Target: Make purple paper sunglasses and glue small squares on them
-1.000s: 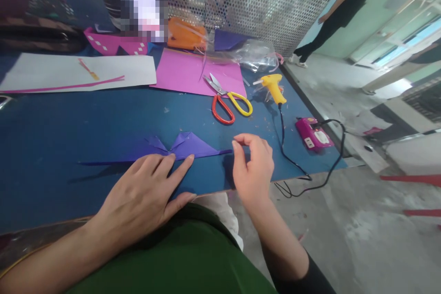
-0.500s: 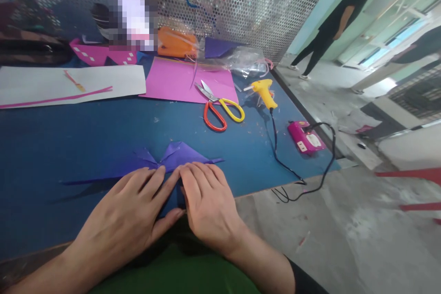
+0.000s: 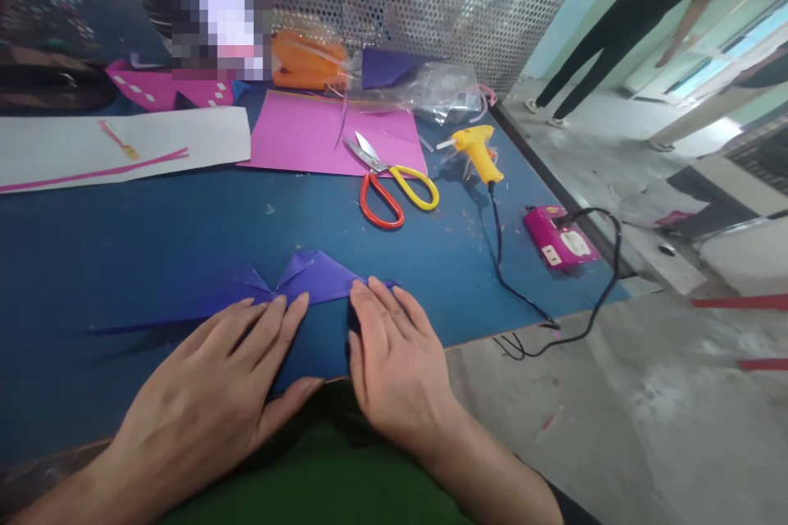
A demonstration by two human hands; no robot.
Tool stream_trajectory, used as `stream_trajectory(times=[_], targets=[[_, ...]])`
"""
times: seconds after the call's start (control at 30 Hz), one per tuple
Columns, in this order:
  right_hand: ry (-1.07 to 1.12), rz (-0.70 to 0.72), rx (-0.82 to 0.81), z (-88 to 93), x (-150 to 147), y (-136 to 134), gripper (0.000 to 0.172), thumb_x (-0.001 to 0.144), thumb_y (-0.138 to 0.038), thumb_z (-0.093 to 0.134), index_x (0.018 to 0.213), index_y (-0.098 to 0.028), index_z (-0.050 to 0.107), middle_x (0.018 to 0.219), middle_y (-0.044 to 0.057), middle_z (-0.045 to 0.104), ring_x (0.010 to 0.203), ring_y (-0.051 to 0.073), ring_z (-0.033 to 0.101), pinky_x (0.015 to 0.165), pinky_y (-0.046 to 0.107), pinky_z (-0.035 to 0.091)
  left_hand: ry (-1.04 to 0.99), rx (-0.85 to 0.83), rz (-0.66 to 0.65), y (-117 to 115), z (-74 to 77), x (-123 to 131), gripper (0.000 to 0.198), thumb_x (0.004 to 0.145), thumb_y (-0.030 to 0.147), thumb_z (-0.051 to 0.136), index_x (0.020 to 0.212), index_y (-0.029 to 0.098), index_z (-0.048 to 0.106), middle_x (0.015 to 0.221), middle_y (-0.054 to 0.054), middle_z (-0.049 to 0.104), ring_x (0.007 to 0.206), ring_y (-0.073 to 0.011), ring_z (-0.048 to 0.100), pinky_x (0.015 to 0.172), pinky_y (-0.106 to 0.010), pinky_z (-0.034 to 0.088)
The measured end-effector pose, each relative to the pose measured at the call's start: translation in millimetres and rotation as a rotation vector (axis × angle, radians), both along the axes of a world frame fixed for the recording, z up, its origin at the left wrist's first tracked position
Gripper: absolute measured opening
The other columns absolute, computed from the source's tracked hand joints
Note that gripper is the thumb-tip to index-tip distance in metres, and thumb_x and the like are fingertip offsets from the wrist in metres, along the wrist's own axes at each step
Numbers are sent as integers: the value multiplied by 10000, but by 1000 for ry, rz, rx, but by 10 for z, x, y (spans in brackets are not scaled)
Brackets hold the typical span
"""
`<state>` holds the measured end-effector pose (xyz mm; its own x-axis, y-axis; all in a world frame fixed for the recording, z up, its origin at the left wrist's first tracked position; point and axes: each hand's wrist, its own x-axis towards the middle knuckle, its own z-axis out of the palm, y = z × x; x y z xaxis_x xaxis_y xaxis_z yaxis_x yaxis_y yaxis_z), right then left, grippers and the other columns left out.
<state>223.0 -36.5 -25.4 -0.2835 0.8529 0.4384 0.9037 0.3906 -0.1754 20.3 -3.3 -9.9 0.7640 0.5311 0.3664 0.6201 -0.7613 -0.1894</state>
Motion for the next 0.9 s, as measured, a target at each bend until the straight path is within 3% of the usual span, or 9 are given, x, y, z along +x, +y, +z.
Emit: stream_trajectory(times=[0.17, 0.37, 0.47, 0.57, 0.63, 0.9], targets=[[-31, -105, 47, -51, 135, -46, 400, 927, -139, 478, 1301, -12, 532, 1296, 179, 665, 1269, 264, 585, 1102, 440, 409, -14, 12, 0, 3, 17, -1, 580, 926, 382, 536, 1270, -79, 607, 1085, -224, 709, 954, -335, 584, 864, -463, 472], [-68, -176, 71, -22, 6, -78, 462, 921, -179, 480, 1357, -29, 499, 1321, 177, 649, 1308, 323, 540, 1105, 517, 379, 7, 37, 19, 9, 4, -8, 559, 929, 389, 516, 1262, -45, 631, 1096, -223, 712, 954, -338, 593, 845, -461, 494], [-75, -46, 70, 20, -140, -52, 489, 909, -193, 482, 1364, -14, 499, 1378, 164, 613, 1360, 314, 487, 1132, 482, 350, 14, 49, 10, 11, 3, -17, 512, 920, 336, 507, 1250, -30, 645, 1095, -218, 716, 940, -336, 605, 838, -457, 499], [-60, 164, 53, 43, -283, -3, 477, 898, -200, 449, 1316, 9, 545, 1367, 160, 623, 1315, 276, 540, 1111, 406, 388, 3, 57, -24, 17, 8, -31, 423, 881, 188, 463, 1177, -10, 692, 1085, -204, 727, 937, -334, 618, 861, -466, 490], [-33, 189, 57, 46, -345, 26, 465, 904, -211, 429, 1285, 15, 569, 1338, 162, 644, 1267, 276, 581, 1083, 412, 415, -16, 52, -36, 20, 7, -38, 425, 871, 156, 430, 1151, -14, 702, 1094, -205, 729, 960, -336, 623, 885, -468, 481], [-10, -32, 108, 8, -184, 41, 367, 945, -159, 445, 1256, -26, 587, 1226, 145, 713, 1180, 264, 647, 1004, 424, 453, -57, 24, -4, 5, -5, -18, 527, 920, 336, 512, 1226, -74, 641, 1140, -235, 716, 988, -337, 627, 931, -463, 459]])
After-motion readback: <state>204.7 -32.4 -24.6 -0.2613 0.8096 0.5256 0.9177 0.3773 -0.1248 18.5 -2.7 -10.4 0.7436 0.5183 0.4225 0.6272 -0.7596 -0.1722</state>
